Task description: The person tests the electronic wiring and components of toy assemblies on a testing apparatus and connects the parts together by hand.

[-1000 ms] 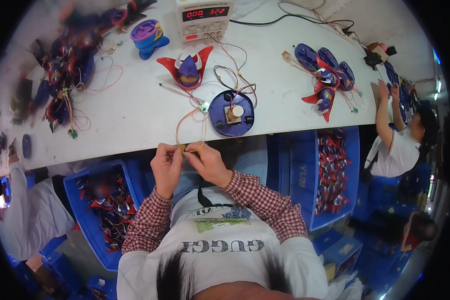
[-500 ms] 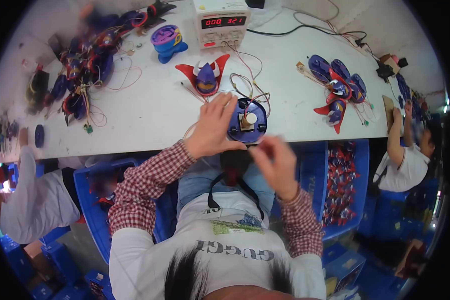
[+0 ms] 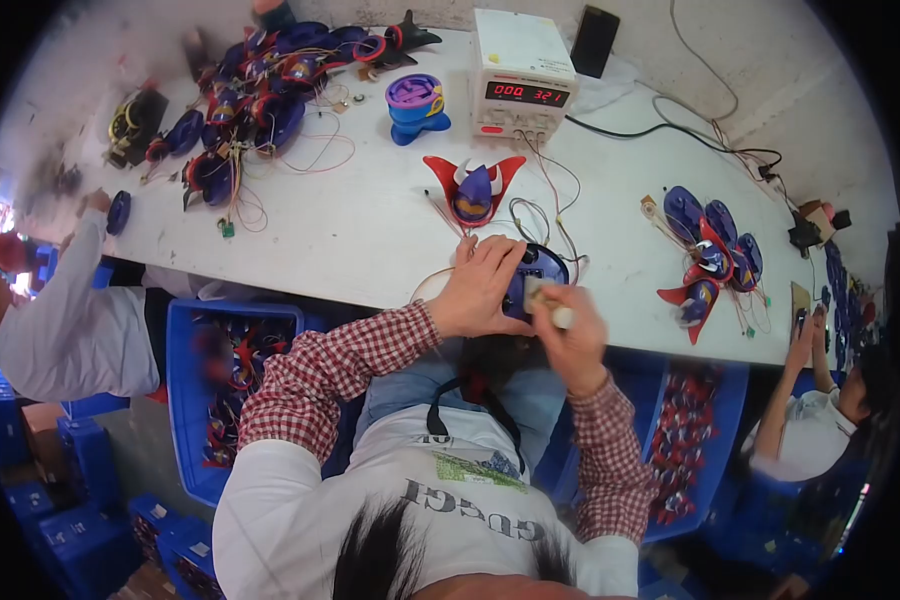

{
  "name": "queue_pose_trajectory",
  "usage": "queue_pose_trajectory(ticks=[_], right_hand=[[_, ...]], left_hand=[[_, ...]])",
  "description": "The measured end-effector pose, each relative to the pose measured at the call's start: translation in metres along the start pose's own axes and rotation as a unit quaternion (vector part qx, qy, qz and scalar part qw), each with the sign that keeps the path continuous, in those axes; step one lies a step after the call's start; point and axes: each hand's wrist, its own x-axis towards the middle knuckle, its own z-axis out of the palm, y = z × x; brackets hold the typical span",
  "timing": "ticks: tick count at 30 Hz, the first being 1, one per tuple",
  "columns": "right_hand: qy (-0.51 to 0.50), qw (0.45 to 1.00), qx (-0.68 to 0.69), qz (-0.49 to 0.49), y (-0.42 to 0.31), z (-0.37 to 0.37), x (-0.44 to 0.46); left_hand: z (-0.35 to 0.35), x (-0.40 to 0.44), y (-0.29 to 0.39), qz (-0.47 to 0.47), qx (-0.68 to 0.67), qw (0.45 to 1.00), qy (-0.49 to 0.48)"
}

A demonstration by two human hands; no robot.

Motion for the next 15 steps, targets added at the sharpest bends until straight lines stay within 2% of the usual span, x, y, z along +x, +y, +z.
queue_pose_trajectory(ticks=[2, 3, 6, 8, 10, 11, 13, 15], right_hand=[[0.068, 0.994, -0.042, 0.076, 0.004, -0.029, 0.004], [0.079, 0.983, -0.031, 0.166, 0.011, -0.045, 0.01], [0.085, 0.98, -0.078, 0.16, 0.05, -0.066, 0.024], [0.044, 0.97, -0.058, 0.231, 0.076, -0.073, 0.022], [-0.005, 0.952, -0.034, 0.304, 0.089, -0.07, 0.016], [-0.01, 0.953, -0.032, 0.303, 0.089, -0.066, 0.016], [0.078, 0.965, -0.123, 0.22, 0.083, -0.059, 0.013], [0.168, 0.952, -0.218, 0.134, 0.07, -0.055, 0.004]], left_hand=[[-0.005, -0.003, 0.002, 0.006, 0.001, 1.0, 0.012], [-0.008, -0.004, 0.003, 0.015, 0.001, 1.0, 0.026], [-0.019, -0.012, -0.007, 0.029, 0.006, 0.995, 0.091], [-0.035, -0.023, -0.027, 0.016, 0.01, 0.992, 0.125], [-0.051, -0.019, -0.052, -0.183, -0.057, 0.967, 0.166], [-0.051, -0.012, -0.067, -0.202, -0.043, 0.966, 0.154], [-0.045, 0.0, -0.087, -0.219, -0.028, 0.964, 0.147], [-0.033, 0.018, -0.092, -0.199, 0.088, 0.97, 0.111]])
